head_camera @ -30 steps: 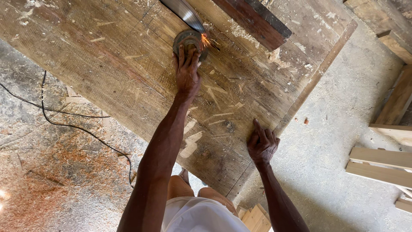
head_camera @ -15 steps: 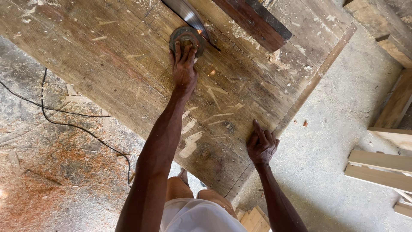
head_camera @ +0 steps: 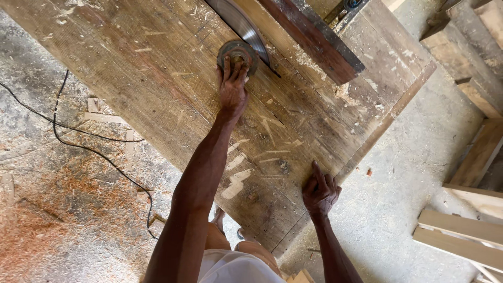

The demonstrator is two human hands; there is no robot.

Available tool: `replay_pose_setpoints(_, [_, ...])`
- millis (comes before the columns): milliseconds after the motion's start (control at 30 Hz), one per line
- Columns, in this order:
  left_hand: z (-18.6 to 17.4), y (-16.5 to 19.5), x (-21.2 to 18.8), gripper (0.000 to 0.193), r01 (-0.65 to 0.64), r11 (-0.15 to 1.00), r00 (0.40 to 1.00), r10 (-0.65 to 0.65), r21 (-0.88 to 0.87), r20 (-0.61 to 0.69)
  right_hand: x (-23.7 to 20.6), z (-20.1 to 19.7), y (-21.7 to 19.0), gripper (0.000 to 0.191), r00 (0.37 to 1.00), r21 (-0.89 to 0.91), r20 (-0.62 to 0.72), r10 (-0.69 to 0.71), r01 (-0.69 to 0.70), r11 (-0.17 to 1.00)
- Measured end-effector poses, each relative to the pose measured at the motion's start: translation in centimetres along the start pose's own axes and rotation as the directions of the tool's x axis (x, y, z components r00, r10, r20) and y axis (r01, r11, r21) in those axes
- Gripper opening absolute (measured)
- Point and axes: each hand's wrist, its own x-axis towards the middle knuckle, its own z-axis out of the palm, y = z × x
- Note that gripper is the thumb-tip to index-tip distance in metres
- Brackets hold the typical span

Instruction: The person holds a curved metal blade against a rotating grinding wheel to sharpen its edge. Sparks are visible as the blade is pressed against the wheel. The person maintains steady pressure and adjusts the blade angle slightly during the process.

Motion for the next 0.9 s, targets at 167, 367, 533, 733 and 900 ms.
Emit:
replay_pose_setpoints(167, [-0.1, -0.7, 0.5, 0.048, -0.001, 1.0, 1.0, 0.001, 0.028, 0.0, 0.0, 0.5, 0.1, 0.036, 1.0, -0.021, 0.012, 0.003, -0.002, 1.0])
replay_pose_setpoints(367, [-0.6, -1.1, 0.8, 0.053, -0.014, 1.0, 1.0, 0.014, 0.025, 0.018, -0.3, 1.3, 0.6, 0.037, 1.0, -0.027, -0.017, -0.013, 0.012, 1.0])
replay_pose_setpoints(533, [-0.8, -1.6, 1.2, 0.058, -0.012, 1.0, 1.0, 0.012, 0.0, 0.026, -0.4, 1.5, 0.7, 0.037, 1.0, -0.056, -0.006, 0.001, -0.001, 0.998])
replay_pose_setpoints(733, [-0.5, -2.2, 1.4, 0.055, 0.01, 1.0, 0.999, -0.012, 0.025, 0.043, -0.2, 1.0, -0.2, 0.037, 0.999, -0.042, -0.027, -0.026, 0.024, 0.999])
replay_pose_setpoints(900, [-0.1, -2.7, 1.5, 0.053, -0.003, 0.999, 1.0, 0.003, 0.033, 0.002, -0.2, 0.7, -0.4, 0.037, 1.0, -0.044, -0.016, -0.017, 0.017, 0.999])
